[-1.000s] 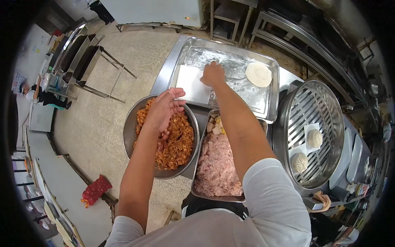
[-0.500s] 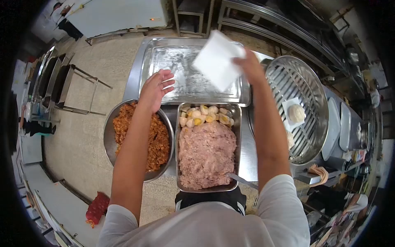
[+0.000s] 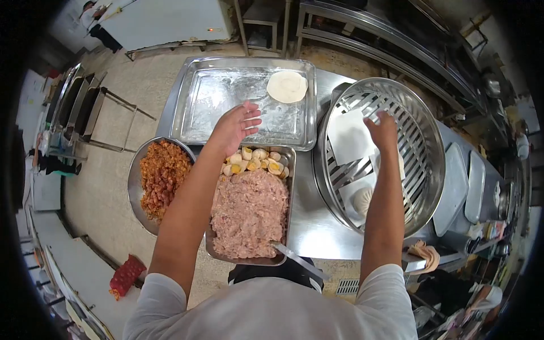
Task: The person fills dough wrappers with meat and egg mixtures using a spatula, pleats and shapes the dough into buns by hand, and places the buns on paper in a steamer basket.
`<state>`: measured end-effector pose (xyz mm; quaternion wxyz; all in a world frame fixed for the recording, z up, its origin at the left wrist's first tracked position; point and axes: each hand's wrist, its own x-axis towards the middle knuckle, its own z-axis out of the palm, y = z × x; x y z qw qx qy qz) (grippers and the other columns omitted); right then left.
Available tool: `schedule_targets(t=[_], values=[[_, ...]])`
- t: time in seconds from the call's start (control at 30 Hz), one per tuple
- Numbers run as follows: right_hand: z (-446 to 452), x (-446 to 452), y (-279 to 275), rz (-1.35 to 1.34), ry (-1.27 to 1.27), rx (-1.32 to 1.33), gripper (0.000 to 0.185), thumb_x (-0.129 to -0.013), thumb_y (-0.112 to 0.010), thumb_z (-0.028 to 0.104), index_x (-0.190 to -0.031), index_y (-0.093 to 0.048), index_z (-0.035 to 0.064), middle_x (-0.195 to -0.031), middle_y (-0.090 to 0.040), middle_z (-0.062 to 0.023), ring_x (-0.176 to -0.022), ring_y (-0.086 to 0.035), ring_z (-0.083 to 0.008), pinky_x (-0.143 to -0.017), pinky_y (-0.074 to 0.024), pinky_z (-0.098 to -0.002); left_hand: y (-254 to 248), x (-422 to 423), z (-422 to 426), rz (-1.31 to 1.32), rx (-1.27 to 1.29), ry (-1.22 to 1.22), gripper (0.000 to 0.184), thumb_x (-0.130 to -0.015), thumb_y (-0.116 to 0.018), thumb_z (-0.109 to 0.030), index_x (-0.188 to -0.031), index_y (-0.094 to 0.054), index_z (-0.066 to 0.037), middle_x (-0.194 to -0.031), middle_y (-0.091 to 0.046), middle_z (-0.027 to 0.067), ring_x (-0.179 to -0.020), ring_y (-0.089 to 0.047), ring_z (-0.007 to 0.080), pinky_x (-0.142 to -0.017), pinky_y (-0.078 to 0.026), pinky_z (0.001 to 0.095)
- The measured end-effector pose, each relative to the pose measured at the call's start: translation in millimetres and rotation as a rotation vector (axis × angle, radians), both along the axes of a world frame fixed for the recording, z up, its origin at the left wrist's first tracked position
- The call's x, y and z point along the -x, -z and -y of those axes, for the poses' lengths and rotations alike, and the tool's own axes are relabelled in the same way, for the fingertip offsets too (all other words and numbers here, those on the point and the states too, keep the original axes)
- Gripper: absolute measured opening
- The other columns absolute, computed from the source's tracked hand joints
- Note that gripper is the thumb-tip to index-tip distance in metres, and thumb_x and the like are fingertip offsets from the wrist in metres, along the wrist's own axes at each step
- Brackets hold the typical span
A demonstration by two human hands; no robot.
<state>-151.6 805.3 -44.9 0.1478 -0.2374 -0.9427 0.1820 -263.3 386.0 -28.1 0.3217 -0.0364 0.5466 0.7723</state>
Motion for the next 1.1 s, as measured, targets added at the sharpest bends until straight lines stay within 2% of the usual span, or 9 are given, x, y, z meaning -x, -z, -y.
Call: schedule_targets(t=[0.13, 0.27, 0.4, 0.53, 0.63, 0.73, 0.9, 0.97, 1.1], values=[[79, 91, -41, -0.043, -0.313, 0.176, 0.042, -0.083, -0.073, 0.035, -0.108, -0.069, 0.0009, -0.109, -0.069, -0.0220, -0.100, -0.068, -0.0372, -0.085, -0.0534, -0.0420, -10, -21, -7, -0.002, 0.025, -0.064, 0.044, -0.101, -0.052, -0.040, -0.124, -0.056, -0.003, -0.121, -0.059, 0.0115, -0.106, -0.059, 0.0215, -0.091, -0.049, 0.0362], [109, 151, -65, 0.408, -0.208, -0.325, 0.038, -0.087, -0.062, 0.034, -0.107, -0.071, 0.0023, -0.110, -0.070, -0.0215, -0.102, -0.068, -0.0365, -0.089, -0.0540, -0.0457, -22, -47, -4, -0.002, -0.021, -0.154, 0.042, -0.102, -0.051, -0.037, -0.125, -0.055, -0.002, -0.119, -0.061, 0.0117, -0.105, -0.060, 0.0215, -0.092, -0.049, 0.0364], [134, 179, -84, 0.431, -0.372, -0.345, 0.043, -0.084, -0.063, 0.033, -0.113, -0.069, 0.0013, -0.112, -0.069, -0.0212, -0.102, -0.068, -0.0374, -0.090, -0.0536, -0.0469, -33, -78, 11, 0.010, -0.035, -0.200, 0.039, -0.103, -0.050, -0.033, -0.125, -0.055, -0.001, -0.120, -0.061, 0.0123, -0.106, -0.061, 0.0214, -0.090, -0.050, 0.0348], [136, 244, -7, 0.539, -0.744, -0.286, 0.057, -0.080, -0.067, 0.041, -0.119, -0.065, -0.0001, -0.118, -0.067, -0.0220, -0.104, -0.066, -0.0395, -0.090, -0.0533, -0.0466, -32, -91, 14, 0.007, -0.041, -0.223, 0.039, -0.103, -0.049, -0.031, -0.127, -0.054, -0.001, -0.121, -0.061, 0.0124, -0.105, -0.062, 0.0213, -0.090, -0.050, 0.0347], [128, 270, 82, 0.209, -0.654, -0.154, 0.072, -0.075, -0.072, 0.048, -0.125, -0.060, -0.0022, -0.124, -0.063, -0.0233, -0.109, -0.063, -0.0413, -0.092, -0.0518, -0.0434, -32, -100, 19, 0.041, -0.045, -0.223, 0.039, -0.103, -0.048, -0.031, -0.128, -0.054, -0.001, -0.120, -0.062, 0.0129, -0.104, -0.063, 0.0219, -0.090, -0.050, 0.0361], [131, 265, 72, 0.320, -0.601, 0.036, 0.079, -0.074, -0.073, 0.043, -0.133, -0.047, -0.0017, -0.108, -0.068, -0.0257, -0.100, -0.066, -0.0404, -0.090, -0.0518, -0.0459, -25, -110, 32, 0.024, -0.041, -0.246, 0.040, -0.104, -0.048, -0.032, -0.128, -0.053, -0.001, -0.120, -0.062, 0.0132, -0.104, -0.063, 0.0220, -0.090, -0.051, 0.0366], [133, 254, 74, 0.329, -0.587, -0.249, 0.071, -0.070, -0.072, 0.050, -0.114, -0.064, -0.0047, -0.102, -0.070, -0.0259, -0.095, -0.069, -0.0383, -0.087, -0.0532, -0.0458, -26, -114, 46, 0.021, -0.068, -0.301, 0.041, -0.103, -0.050, -0.034, -0.128, -0.054, -0.001, -0.119, -0.063, 0.0122, -0.105, -0.064, 0.0215, -0.090, -0.051, 0.0358], [134, 249, 63, 0.477, -0.438, -0.080, 0.057, -0.068, -0.075, 0.048, -0.103, -0.073, 0.0021, -0.111, -0.070, -0.0204, -0.105, -0.067, -0.0366, -0.091, -0.0532, -0.0430, -27, -114, 50, 0.039, -0.077, -0.292, 0.041, -0.103, -0.051, -0.034, -0.128, -0.054, -0.002, -0.118, -0.064, 0.0111, -0.104, -0.064, 0.0209, -0.090, -0.051, 0.0355], [123, 252, 50, 0.532, -0.378, 0.010, 0.067, -0.062, -0.081, 0.051, -0.109, -0.073, 0.0040, -0.116, -0.069, -0.0206, -0.107, -0.067, -0.0341, -0.093, -0.0525, -0.0404, -23, -112, 57, 0.027, -0.097, -0.274, 0.040, -0.103, -0.051, -0.034, -0.128, -0.054, -0.002, -0.118, -0.064, 0.0106, -0.105, -0.064, 0.0202, -0.090, -0.051, 0.0352]])
